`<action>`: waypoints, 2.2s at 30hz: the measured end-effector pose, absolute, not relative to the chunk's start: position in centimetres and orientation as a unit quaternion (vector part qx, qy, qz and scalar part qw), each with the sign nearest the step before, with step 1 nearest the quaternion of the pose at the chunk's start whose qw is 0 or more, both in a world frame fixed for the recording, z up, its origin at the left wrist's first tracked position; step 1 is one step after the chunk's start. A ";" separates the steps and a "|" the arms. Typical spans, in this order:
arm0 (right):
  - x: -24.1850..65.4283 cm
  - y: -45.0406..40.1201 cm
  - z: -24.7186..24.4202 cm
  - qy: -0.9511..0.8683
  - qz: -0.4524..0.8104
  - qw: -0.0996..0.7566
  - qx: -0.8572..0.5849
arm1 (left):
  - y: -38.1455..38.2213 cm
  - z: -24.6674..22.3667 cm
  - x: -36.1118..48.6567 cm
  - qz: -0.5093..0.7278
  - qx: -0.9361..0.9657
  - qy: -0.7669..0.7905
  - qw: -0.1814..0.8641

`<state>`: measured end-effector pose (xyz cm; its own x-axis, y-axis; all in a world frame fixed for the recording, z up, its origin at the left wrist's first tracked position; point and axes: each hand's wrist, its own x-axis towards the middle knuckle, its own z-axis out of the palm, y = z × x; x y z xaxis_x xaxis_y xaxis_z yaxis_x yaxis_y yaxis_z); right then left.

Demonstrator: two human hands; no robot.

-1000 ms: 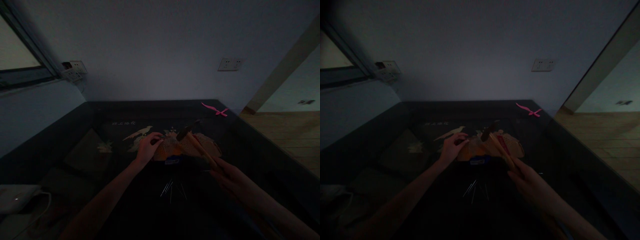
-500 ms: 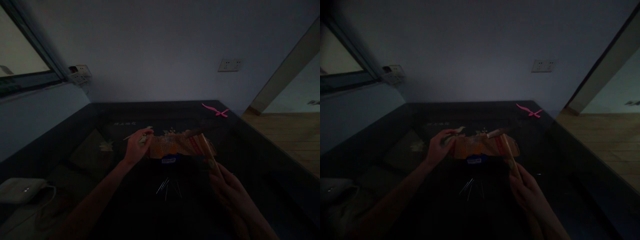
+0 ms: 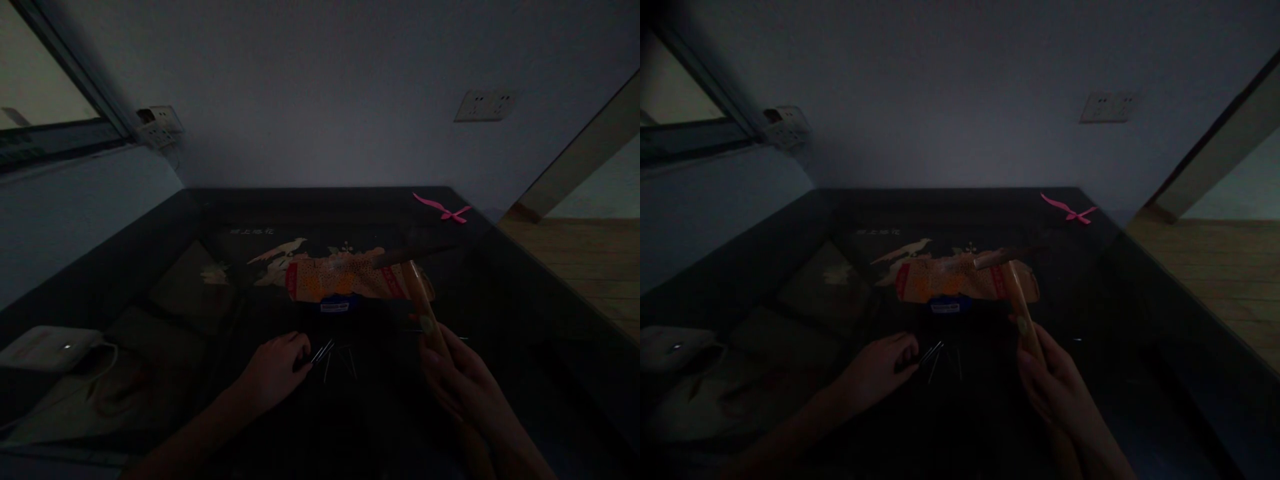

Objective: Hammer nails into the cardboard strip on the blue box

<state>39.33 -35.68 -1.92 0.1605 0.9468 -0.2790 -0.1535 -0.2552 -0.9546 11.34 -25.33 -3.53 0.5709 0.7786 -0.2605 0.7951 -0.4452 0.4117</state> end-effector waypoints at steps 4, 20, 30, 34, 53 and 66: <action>39.1 -35.8 -1.8 -0.345 0.548 0.498 -0.578 | -25.5 -2.7 11.5 -0.053 0.853 0.479 0.200; 39.3 -36.0 -2.4 -0.347 0.551 0.489 -0.580 | -22.8 -0.9 8.7 0.185 0.835 0.437 0.279; 38.5 -36.0 -1.7 -0.312 0.537 0.513 -0.593 | -22.5 0.7 9.7 0.303 0.726 0.424 0.449; 38.5 -36.0 -1.8 -0.316 0.529 0.510 -0.601 | -21.9 1.8 10.4 0.354 0.692 0.436 0.453; 38.3 -35.8 -2.1 -0.318 0.533 0.493 -0.609 | -14.7 2.5 15.1 0.483 0.665 0.375 0.430; 38.2 -35.7 -2.6 -0.281 0.490 0.530 -0.633 | -12.5 -0.1 16.6 0.439 0.704 0.391 0.398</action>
